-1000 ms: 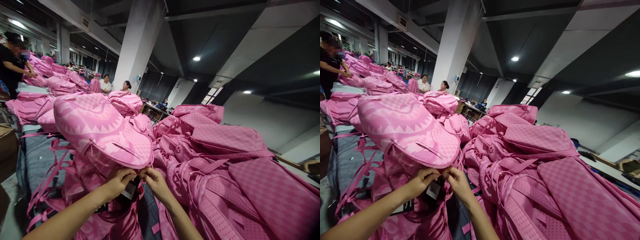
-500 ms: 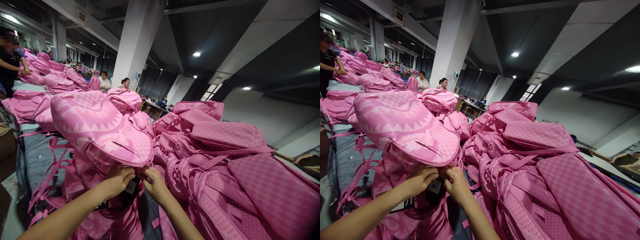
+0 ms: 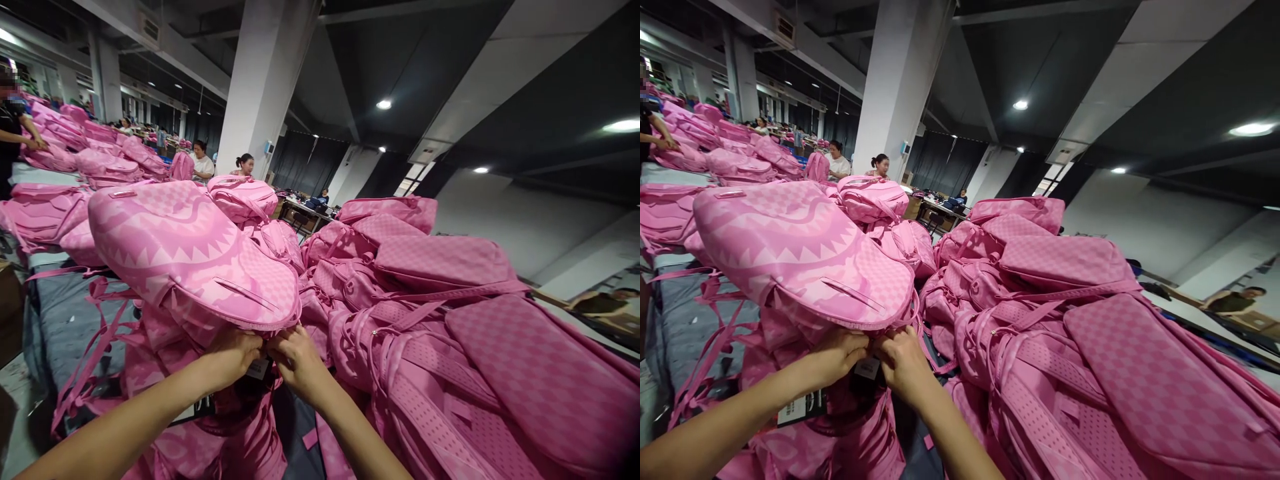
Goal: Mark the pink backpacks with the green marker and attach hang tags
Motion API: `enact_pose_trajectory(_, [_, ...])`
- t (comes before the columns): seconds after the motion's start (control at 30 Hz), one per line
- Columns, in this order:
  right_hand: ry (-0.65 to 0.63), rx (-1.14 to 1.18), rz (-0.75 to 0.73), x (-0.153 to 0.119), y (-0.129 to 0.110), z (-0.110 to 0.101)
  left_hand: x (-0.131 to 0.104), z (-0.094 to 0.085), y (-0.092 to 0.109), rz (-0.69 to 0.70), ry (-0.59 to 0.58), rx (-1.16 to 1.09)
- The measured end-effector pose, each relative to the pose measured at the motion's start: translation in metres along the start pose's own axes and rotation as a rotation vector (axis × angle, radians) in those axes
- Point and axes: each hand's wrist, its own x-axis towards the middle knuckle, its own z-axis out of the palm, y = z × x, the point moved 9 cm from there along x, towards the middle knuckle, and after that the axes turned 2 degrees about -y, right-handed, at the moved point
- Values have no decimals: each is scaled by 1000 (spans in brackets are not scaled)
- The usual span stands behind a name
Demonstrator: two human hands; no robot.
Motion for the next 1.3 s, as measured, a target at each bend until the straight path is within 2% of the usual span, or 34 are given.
enact_pose_trajectory(0.17, [-81,-99,20,-1,-2,5,1,5,-5,-3,126,-4])
enact_pose_trajectory(0.27, [-84,-133,33,-2,-3,3,1,8,-5,-4,136,-7])
enact_pose_trajectory(0.5, [-34,-132,18,-3,-3,-3,-6,13,-10,-114,133,24])
enact_pose_trajectory(0.63, [-17,-101,30,-5,-1,-6,-7,18,-10,-78,103,-97])
enact_pose_trajectory(0.8, [4,-57,12,-5,-3,-10,-5,8,-12,-92,193,-145])
enact_pose_trajectory(0.97, [50,48,68,-6,-1,-19,-1,15,-6,15,117,-241])
enact_pose_trajectory(1.1, [91,120,109,-8,2,-22,-4,7,-14,-101,221,-214])
enact_pose_trajectory(1.23, [105,199,117,-8,5,-20,-4,13,0,-10,93,-317])
enact_pose_trajectory(1.3, [109,217,107,-8,3,-20,-5,10,3,-12,102,-263])
